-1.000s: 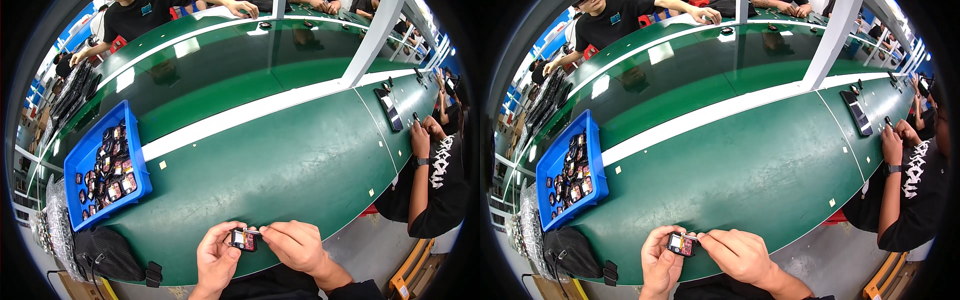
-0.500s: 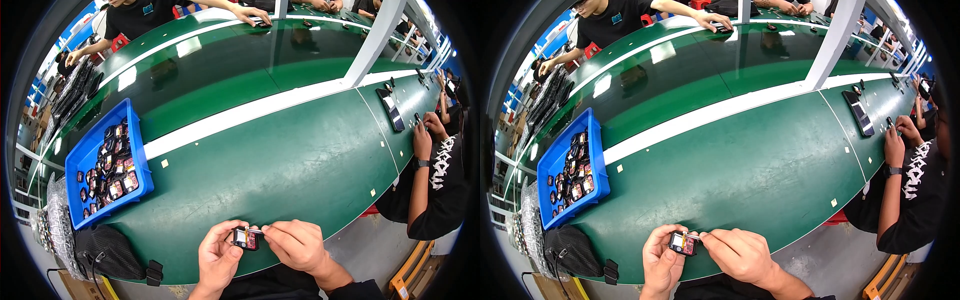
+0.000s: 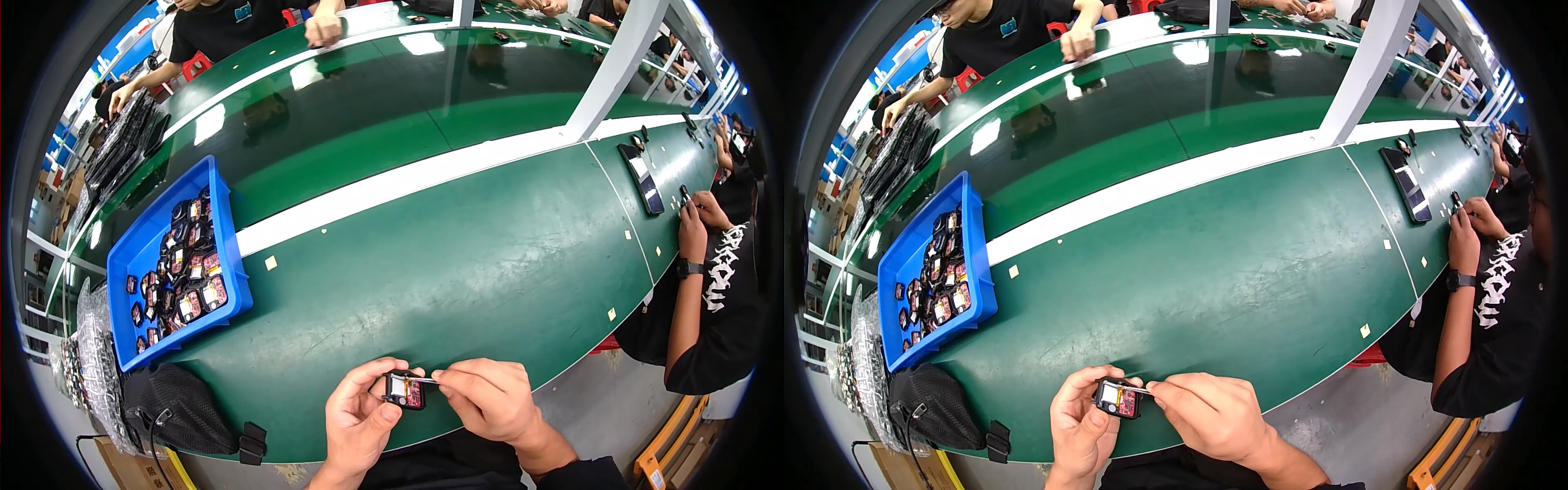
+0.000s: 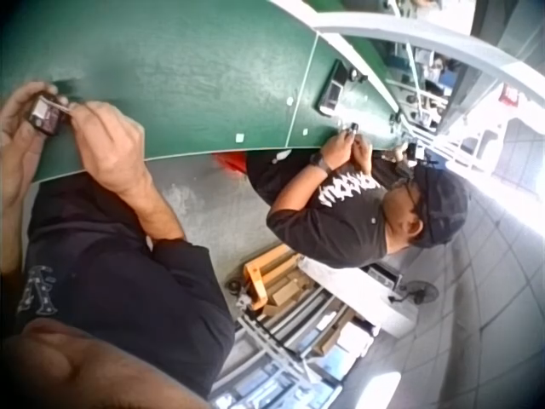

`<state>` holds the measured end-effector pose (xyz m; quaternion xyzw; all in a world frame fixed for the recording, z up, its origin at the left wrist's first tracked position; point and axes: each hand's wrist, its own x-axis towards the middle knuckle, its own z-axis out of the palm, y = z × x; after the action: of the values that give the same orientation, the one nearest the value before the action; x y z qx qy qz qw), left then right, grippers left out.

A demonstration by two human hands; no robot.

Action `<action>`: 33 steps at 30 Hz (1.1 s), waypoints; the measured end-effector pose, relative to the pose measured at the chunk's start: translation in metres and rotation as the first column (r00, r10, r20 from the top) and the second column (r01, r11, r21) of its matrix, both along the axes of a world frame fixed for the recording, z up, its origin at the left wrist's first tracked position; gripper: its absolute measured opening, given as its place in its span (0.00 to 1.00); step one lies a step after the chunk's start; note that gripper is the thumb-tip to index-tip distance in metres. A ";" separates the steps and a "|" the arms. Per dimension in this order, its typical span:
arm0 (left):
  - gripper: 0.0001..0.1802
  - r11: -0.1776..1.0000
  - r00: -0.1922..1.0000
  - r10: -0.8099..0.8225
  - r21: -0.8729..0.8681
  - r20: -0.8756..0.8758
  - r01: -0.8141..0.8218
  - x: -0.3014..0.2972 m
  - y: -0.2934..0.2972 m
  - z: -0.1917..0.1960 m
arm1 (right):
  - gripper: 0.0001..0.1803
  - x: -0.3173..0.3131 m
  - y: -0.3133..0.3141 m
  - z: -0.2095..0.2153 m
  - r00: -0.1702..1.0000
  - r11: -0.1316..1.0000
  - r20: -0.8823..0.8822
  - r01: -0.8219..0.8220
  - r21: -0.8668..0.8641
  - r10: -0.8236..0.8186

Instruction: Assemble small electronic components, specifically parts of a smartwatch or similar device, using tweezers at a factory workstation.

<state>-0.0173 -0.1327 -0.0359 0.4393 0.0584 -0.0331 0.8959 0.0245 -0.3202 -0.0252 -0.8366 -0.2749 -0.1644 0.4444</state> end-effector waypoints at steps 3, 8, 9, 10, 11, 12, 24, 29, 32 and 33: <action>0.33 1.000 1.000 -0.004 -0.004 -0.005 0.004 -0.001 0.001 0.000 | 0.13 0.001 0.001 0.001 1.000 1.000 -0.018 -0.002 0.006 0.002; 0.34 1.000 1.000 0.005 0.020 -0.017 -0.005 -0.002 0.002 -0.001 | 0.13 0.001 0.000 0.003 1.000 1.000 -0.026 0.007 -0.006 -0.007; 0.32 1.000 1.000 -0.007 -0.014 0.008 0.007 -0.002 0.003 -0.004 | 0.13 0.000 0.001 0.003 1.000 1.000 -0.027 0.008 -0.009 -0.008; 0.30 0.999 0.999 -0.019 -0.047 0.035 0.020 -0.002 0.004 -0.005 | 0.13 -0.001 0.001 0.002 1.000 1.000 -0.014 0.013 -0.018 -0.013; 0.30 0.999 0.999 -0.020 -0.048 0.034 0.022 -0.003 0.006 -0.005 | 0.13 -0.001 0.002 0.002 1.000 0.999 -0.001 0.019 -0.027 -0.019; 0.31 0.999 0.999 -0.023 -0.041 0.026 0.024 -0.003 0.007 -0.005 | 0.13 -0.001 0.002 0.001 1.000 0.999 -0.002 0.017 -0.028 -0.017; 0.32 0.998 0.998 0.054 0.035 0.020 -0.055 -0.008 0.002 -0.007 | 0.16 -0.002 0.002 -0.002 0.999 0.995 0.042 -0.005 -0.097 0.009; 0.31 0.997 0.993 0.066 0.028 0.096 -0.069 -0.009 0.005 -0.013 | 0.13 0.002 0.001 0.004 0.992 0.999 -0.122 -0.036 0.036 0.040; 0.33 0.983 0.983 0.183 -0.036 0.022 -0.182 -0.003 0.006 -0.001 | 0.11 0.000 -0.002 0.004 0.982 0.997 -0.186 0.003 0.081 0.012; 0.33 0.982 0.982 0.188 -0.030 0.028 -0.187 -0.002 0.011 -0.001 | 0.11 0.000 -0.001 0.003 0.983 0.996 -0.182 -0.002 0.088 0.018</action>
<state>-0.0194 -0.1214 -0.0368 0.4201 0.0854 0.0572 0.9017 0.0249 -0.3216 -0.0218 -0.8265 -0.2296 -0.0966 0.5047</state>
